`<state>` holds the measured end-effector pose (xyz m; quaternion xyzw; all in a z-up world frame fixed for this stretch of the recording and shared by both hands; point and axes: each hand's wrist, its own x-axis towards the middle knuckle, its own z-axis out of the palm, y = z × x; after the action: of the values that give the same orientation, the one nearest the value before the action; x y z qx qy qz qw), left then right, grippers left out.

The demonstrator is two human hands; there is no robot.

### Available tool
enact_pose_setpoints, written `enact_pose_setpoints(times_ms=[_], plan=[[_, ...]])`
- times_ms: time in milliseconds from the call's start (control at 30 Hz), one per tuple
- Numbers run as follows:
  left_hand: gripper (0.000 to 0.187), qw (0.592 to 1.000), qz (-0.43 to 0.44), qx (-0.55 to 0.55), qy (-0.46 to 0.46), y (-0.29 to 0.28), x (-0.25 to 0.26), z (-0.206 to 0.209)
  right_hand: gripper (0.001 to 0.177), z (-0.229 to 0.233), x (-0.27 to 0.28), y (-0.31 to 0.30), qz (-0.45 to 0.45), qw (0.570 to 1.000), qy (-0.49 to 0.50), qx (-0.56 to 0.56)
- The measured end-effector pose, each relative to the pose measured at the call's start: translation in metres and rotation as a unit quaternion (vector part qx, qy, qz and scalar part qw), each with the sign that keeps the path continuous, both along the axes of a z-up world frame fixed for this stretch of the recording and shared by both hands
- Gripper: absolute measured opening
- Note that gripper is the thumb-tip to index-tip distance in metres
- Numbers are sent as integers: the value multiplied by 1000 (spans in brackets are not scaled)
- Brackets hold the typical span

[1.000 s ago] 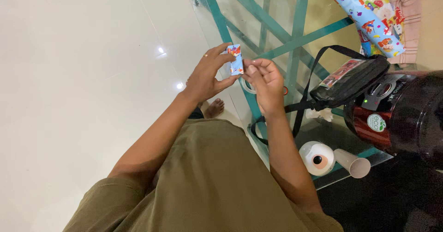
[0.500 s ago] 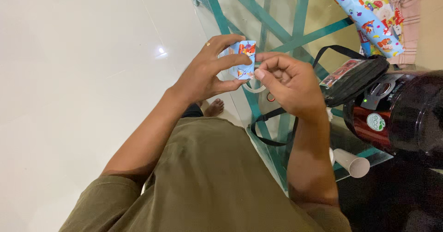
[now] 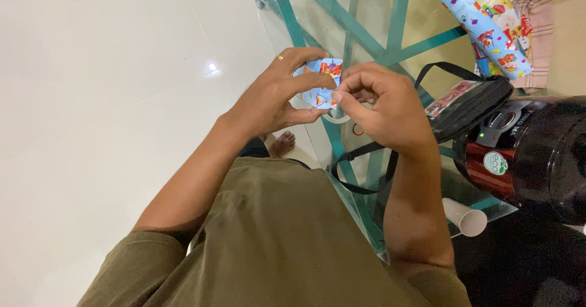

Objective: The person wraps a small rectangular item in patterned paper on a glass table. They fold the paper edges, apply clear tape to secure the folds, and use scissors to trim excess paper. The process is repeated for multiple sides of the package.

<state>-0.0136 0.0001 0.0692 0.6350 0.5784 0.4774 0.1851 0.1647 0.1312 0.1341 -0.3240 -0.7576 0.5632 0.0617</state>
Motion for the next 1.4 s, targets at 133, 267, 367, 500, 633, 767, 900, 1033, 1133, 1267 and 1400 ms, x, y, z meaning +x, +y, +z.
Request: enact_pose_setpoints(times_ms=[133, 267, 367, 500, 633, 767, 900, 1033, 1133, 1267, 1400], plan=[[39, 1000, -6, -9, -3, 0, 1, 0, 14, 2, -2, -1, 6, 999, -12, 32], [39, 1000, -12, -13, -7, 0, 1, -1, 13, 3, -1, -3, 2, 999, -5, 33], [40, 1000, -10, -6, -2, 1, 2, -1, 13, 3, 0, -4, -4, 999, -9, 35], [39, 1000, -5, -4, 3, 3, 4, -2, 12, -1, 2, -6, -10, 997, -28, 73], [40, 1000, -14, -7, -5, 2, 4, -2, 12, -5, 5, -8, -10, 996, 16, 90], [39, 1000, -18, -5, -6, 3, 4, 0, 12, -9, 6, -10, -7, 993, 32, 115], [38, 1000, -12, -12, -6, 2, 7, 1, 12, -10, 8, -11, -9, 989, 29, 144], [36, 1000, -16, -14, -3, 0, 8, 1, 12, -10, 10, -13, -35, 992, 38, 113], [36, 1000, -18, -9, 6, 1, 11, -1, 12, -11, 12, -14, -56, 992, 20, 111], [37, 1000, -21, -11, 10, 0, 15, -3, 12, -14, 14, -15, -83, 991, -14, 107], [38, 999, -30, -9, 7, 1, 16, -5, 11, -17, 18, -17, -102, 992, 0, 74]])
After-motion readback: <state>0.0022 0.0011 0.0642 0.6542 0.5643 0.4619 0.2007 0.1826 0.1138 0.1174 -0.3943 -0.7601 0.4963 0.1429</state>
